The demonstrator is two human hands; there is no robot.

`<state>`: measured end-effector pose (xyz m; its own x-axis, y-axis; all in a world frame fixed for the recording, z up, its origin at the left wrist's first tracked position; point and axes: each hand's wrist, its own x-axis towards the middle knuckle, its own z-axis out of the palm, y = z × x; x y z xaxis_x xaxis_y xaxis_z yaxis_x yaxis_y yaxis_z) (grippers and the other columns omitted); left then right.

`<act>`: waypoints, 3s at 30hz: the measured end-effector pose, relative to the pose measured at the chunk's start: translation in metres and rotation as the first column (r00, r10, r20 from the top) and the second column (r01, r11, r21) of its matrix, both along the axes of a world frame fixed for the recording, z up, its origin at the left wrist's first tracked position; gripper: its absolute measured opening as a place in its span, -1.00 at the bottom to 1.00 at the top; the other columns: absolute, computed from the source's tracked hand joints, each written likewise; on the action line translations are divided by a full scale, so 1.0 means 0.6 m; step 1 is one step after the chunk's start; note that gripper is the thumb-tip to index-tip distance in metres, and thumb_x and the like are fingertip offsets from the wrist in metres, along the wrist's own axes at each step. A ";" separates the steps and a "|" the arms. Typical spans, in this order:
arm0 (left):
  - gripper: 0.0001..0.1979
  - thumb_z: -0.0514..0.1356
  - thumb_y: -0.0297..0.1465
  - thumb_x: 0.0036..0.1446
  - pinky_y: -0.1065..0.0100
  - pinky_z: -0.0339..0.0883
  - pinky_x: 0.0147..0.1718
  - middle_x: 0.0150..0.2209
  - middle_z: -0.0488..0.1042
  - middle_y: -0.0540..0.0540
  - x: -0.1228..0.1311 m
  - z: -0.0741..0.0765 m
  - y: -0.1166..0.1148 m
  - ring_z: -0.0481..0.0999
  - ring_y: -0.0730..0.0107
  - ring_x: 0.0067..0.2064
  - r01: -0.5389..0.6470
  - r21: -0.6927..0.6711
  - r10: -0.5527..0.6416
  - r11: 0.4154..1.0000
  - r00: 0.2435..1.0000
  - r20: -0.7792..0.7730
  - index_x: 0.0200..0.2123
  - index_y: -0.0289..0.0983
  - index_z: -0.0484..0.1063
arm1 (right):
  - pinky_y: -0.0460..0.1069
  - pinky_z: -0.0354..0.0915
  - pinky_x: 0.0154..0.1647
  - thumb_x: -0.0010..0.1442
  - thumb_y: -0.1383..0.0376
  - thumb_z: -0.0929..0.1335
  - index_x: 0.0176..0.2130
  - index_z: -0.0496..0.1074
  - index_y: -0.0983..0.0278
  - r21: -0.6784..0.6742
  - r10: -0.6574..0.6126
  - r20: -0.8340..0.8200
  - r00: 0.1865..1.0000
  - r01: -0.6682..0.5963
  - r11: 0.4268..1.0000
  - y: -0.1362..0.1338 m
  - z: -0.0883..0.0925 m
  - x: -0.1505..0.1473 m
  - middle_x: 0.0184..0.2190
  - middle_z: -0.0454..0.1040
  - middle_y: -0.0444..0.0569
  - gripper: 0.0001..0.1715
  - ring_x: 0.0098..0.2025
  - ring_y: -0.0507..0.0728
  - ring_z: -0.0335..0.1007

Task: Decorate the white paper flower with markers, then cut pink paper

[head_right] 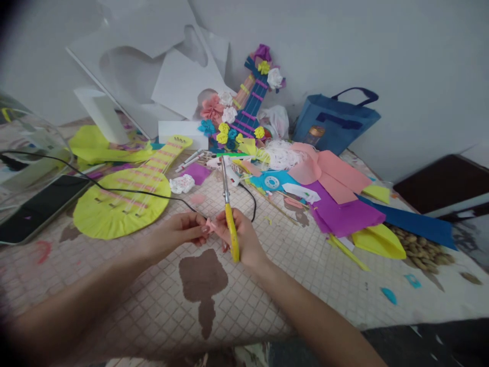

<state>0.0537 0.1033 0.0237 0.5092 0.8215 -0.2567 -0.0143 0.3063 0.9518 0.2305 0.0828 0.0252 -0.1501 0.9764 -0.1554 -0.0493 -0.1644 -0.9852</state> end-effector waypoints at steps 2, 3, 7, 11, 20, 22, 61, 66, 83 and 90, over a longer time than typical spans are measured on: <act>-0.66 0.36 -0.19 -0.05 0.44 0.30 -0.38 -0.45 0.46 0.00 -0.005 0.006 0.003 0.42 0.56 -0.45 -0.019 -0.038 0.020 0.999 1.000 0.023 -0.44 -0.33 0.37 | -0.14 0.18 -0.73 0.04 -0.11 0.38 -0.32 0.28 0.25 0.024 0.032 -0.024 0.999 -0.032 0.999 0.000 -0.002 0.001 -0.52 0.35 -0.21 -0.50 -0.71 -0.11 0.12; -0.66 0.37 -0.19 -0.06 0.44 0.30 -0.37 -0.44 0.47 -0.01 -0.009 0.010 0.006 0.42 0.56 -0.44 -0.028 -0.053 0.030 0.998 0.999 0.031 -0.44 -0.33 0.37 | -0.13 0.21 -0.71 0.06 -0.15 0.34 -0.32 0.28 0.25 0.035 0.053 -0.032 0.998 -0.052 0.998 0.000 -0.003 0.002 -0.51 0.34 -0.20 -0.47 -0.69 -0.10 0.13; -0.65 0.39 -0.20 -0.08 0.45 0.31 -0.40 -0.44 0.50 -0.02 -0.027 0.029 0.017 0.45 0.54 -0.44 -0.059 -0.051 0.062 0.997 0.996 0.060 -0.45 -0.33 0.38 | -0.12 0.26 -0.63 0.09 -0.18 0.30 -0.27 0.28 0.23 0.046 0.152 0.043 0.987 -0.154 0.987 -0.001 -0.012 0.011 -0.56 0.19 -0.25 -0.45 -0.62 -0.06 0.12; -0.69 0.39 -0.24 -0.06 0.44 0.38 -0.33 -0.43 0.54 -0.05 -0.046 0.039 0.031 0.52 0.49 -0.38 -0.106 0.000 0.105 0.994 0.988 0.116 -0.46 -0.34 0.40 | -0.15 0.19 -0.63 0.11 -0.18 0.28 -0.29 0.23 0.22 0.003 0.273 0.193 0.942 -0.279 0.960 -0.003 -0.017 0.019 -0.61 0.14 -0.27 -0.47 -0.62 -0.06 0.09; -0.74 0.38 -0.32 -0.03 0.38 0.46 -0.25 -0.36 0.62 -0.14 -0.061 0.045 0.042 0.61 0.38 -0.30 -0.180 0.011 0.178 0.984 0.976 0.128 -0.46 -0.34 0.37 | -0.14 0.08 -0.63 0.17 0.08 0.31 -0.39 0.22 0.22 0.049 0.289 0.437 0.852 -0.343 0.938 -0.011 -0.006 0.014 -0.59 0.15 -0.23 -0.72 -0.59 -0.04 0.05; -0.73 0.38 -0.32 -0.03 0.36 0.47 -0.24 -0.36 0.62 -0.14 -0.062 0.046 0.041 0.61 0.37 -0.30 -0.185 0.022 0.181 0.983 0.976 0.121 -0.46 -0.33 0.37 | -0.13 0.06 -0.63 0.17 0.11 0.31 -0.39 0.22 0.22 0.063 0.287 0.453 0.844 -0.351 0.934 -0.011 -0.009 0.014 -0.60 0.15 -0.23 -0.74 -0.59 -0.04 0.06; -0.72 0.38 -0.29 -0.05 0.37 0.46 -0.28 -0.40 0.61 -0.13 -0.061 0.052 0.040 0.60 0.38 -0.33 -0.203 0.042 0.197 0.978 0.975 0.103 -0.48 -0.34 0.38 | -0.13 0.00 -0.65 0.08 0.18 0.34 -0.45 0.16 0.21 0.004 0.279 0.504 0.817 -0.326 0.945 -0.016 0.015 0.001 -0.63 0.13 -0.27 -0.75 -0.63 -0.06 -0.01; -0.73 0.37 -0.29 -0.03 0.35 0.46 -0.26 -0.39 0.61 -0.13 -0.063 0.049 0.041 0.60 0.38 -0.33 -0.190 0.044 0.185 0.981 0.977 0.105 -0.47 -0.34 0.39 | -0.14 0.00 -0.65 0.09 0.18 0.35 -0.47 0.15 0.21 0.006 0.285 0.449 0.847 -0.322 0.947 -0.015 0.002 0.005 -0.64 0.12 -0.28 -0.72 -0.64 -0.06 -0.01; -0.77 0.36 -0.33 -0.02 0.40 0.45 -0.29 -0.39 0.61 -0.13 -0.065 0.055 0.041 0.60 0.39 -0.33 -0.174 0.039 0.169 0.984 0.979 0.110 -0.47 -0.35 0.40 | -0.15 -0.02 -0.65 0.04 0.33 0.31 -0.47 0.14 0.21 -0.013 0.274 0.444 0.853 -0.300 0.954 -0.015 -0.003 0.008 -0.63 0.11 -0.27 -0.81 -0.62 -0.06 -0.01; -0.75 0.37 -0.33 -0.04 0.42 0.46 -0.29 -0.39 0.61 -0.13 -0.066 0.059 0.039 0.61 0.40 -0.33 -0.170 0.035 0.166 0.985 0.980 0.108 -0.48 -0.36 0.40 | -0.15 0.04 -0.66 0.01 0.16 0.37 -0.51 0.15 0.21 -0.034 0.261 0.416 0.871 -0.273 0.962 -0.011 0.001 0.004 -0.64 0.15 -0.26 -0.69 -0.62 -0.05 0.05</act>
